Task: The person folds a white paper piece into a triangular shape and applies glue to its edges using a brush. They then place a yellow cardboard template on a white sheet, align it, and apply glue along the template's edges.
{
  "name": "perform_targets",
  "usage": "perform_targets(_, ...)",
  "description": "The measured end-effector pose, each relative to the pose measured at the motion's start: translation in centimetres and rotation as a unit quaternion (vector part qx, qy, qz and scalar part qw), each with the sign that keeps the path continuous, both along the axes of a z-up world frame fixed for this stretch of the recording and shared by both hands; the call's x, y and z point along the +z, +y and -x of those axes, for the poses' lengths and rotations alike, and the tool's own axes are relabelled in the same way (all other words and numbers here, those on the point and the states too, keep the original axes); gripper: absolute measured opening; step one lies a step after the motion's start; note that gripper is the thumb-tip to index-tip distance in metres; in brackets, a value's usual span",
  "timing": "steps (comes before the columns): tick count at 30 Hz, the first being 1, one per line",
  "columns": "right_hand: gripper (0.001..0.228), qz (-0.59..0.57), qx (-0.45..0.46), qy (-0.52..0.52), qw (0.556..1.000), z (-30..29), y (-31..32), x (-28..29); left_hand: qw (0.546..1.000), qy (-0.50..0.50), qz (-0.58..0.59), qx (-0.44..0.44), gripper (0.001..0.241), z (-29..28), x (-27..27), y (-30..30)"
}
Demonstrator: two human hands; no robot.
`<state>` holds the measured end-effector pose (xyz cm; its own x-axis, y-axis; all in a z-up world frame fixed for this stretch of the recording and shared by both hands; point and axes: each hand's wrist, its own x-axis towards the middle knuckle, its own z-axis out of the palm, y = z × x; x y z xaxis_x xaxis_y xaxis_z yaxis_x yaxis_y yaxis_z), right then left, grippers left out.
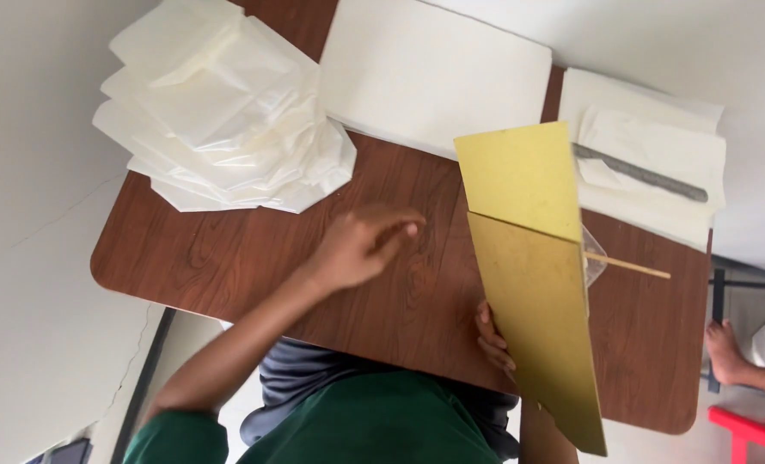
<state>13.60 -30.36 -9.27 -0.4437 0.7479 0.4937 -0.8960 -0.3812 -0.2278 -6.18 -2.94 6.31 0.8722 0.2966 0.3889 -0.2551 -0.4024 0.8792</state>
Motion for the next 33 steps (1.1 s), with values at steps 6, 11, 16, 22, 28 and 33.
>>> perform_targets(6,0.086,-0.015,-0.012,0.041,0.999,1.1,-2.3,-1.9,0.957,0.030,-0.270,0.101,0.013,-8.0,-5.0,4.5)
perform_targets(11,0.084,-0.013,-0.059,0.034,0.998,0.3,-3.5,-1.4,0.923,0.159,-0.342,0.081,0.044,-13.2,-7.3,7.0)
perform_targets(16,0.082,0.001,-0.094,0.031,0.995,0.1,-4.6,-0.8,0.920,0.118,-0.371,0.054,0.042,-15.7,-9.5,10.3)
perform_targets(22,0.079,0.009,-0.127,0.024,0.992,-1.0,-4.0,-2.3,0.946,0.078,-0.315,0.010,0.021,-15.3,-7.8,11.7)
perform_targets(28,0.076,0.022,-0.172,0.019,0.985,-2.0,-8.6,-10.4,0.968,0.016,-0.242,0.070,0.017,-15.5,-5.9,11.1)
perform_targets(33,0.074,0.027,-0.206,0.005,0.978,-2.5,-8.7,-10.3,0.953,-0.102,-0.206,0.195,0.016,-15.7,-2.4,10.3)
